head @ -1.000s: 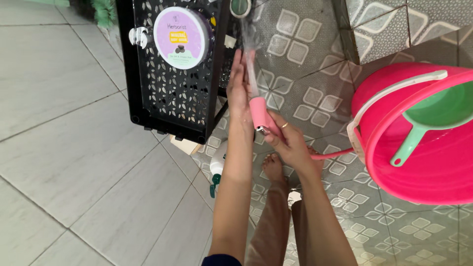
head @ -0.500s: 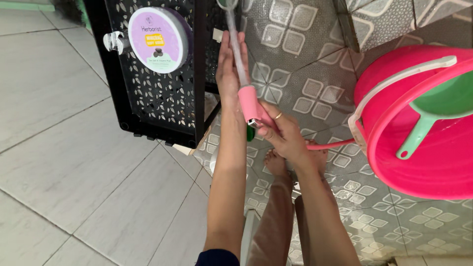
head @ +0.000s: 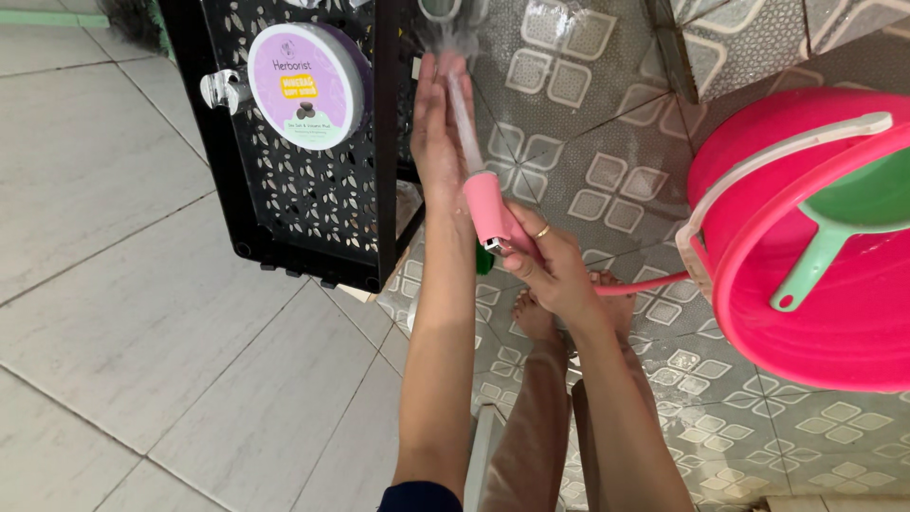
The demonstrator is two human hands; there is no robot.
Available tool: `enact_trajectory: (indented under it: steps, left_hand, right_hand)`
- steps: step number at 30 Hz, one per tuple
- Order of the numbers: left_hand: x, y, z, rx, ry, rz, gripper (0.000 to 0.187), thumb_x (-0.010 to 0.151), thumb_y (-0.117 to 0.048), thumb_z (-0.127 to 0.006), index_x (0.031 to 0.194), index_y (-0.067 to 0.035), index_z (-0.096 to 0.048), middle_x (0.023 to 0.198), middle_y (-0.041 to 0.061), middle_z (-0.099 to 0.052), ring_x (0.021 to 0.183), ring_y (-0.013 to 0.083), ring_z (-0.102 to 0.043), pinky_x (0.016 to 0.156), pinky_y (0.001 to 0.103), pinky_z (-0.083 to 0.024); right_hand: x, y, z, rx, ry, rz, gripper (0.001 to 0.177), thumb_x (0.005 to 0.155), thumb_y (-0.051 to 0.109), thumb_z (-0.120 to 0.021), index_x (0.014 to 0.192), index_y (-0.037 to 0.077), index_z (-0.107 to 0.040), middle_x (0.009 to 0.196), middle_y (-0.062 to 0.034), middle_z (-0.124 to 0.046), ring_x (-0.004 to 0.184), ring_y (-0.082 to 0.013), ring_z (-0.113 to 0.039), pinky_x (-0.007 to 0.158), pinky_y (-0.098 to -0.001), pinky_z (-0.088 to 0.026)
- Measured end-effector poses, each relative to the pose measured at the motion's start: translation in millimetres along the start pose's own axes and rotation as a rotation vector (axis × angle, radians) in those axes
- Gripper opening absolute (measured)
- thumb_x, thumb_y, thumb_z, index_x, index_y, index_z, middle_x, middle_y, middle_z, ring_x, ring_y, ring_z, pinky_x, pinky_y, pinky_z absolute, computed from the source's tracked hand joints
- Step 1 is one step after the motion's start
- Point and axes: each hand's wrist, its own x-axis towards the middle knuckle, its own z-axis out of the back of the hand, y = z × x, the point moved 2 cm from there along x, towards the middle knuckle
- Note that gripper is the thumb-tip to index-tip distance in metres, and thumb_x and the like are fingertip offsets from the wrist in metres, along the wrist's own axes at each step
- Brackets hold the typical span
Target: The person uses a handheld shower head to rinse a black plastic storage rack and the surrounding tiled floor. They then use a green scoop to transfer water from a pink bucket onto the floor and into a squat toilet, rinsing the area before placing the shower head back on its wall mount.
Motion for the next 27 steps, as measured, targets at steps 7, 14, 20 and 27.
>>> enact_trajectory:
  steps: [7,14,20,27]
  left_hand:
    - [2,3,11,0.005,-0.01,0.008,0.053,0.111,-0.01,-0.05,0.161,0.001,-0.033,0.15,0.026,-0.051,0.136,0.0281,-0.053,0.114,0.034,-0.046]
    - [0,7,25,0.172,-0.077,-0.116,0.052,0.108,-0.002,-0.048,0.157,0.009,-0.036,0.155,0.026,-0.048,0.143,0.0303,-0.05,0.12,0.035,-0.04]
    - [6,11,41,-0.027,-0.144,-0.247,0.052,0.103,0.006,-0.037,0.155,0.013,-0.033,0.154,0.03,-0.043,0.143,0.0348,-0.049,0.124,0.041,-0.037]
    - [-9,12,40,0.023,-0.144,-0.14,0.053,0.106,-0.001,-0.035,0.158,0.005,-0.028,0.153,0.028,-0.046,0.144,0.0306,-0.047,0.125,0.038,-0.036]
  right_hand:
    - [5,0,0,-0.016,0.011,-0.012,0.066,0.101,0.044,-0.066,0.149,0.001,-0.051,0.108,-0.0104,-0.07,0.097,-0.0168,-0.066,0.089,-0.0307,-0.052]
    - [8,-3,1,0.019,0.054,0.003,0.064,0.105,0.045,-0.063,0.149,0.0,-0.05,0.106,-0.0087,-0.067,0.094,-0.0161,-0.064,0.086,-0.0308,-0.051]
    - [14,2,-1,0.224,0.116,-0.065,0.072,0.105,0.054,-0.058,0.151,-0.001,-0.049,0.1,-0.0033,-0.06,0.087,-0.0099,-0.056,0.076,-0.0255,-0.047]
    - [28,2,5,0.238,0.135,-0.118,0.079,0.1,0.064,-0.053,0.147,0.001,-0.053,0.088,0.003,-0.059,0.07,-0.0047,-0.051,0.061,-0.0213,-0.039]
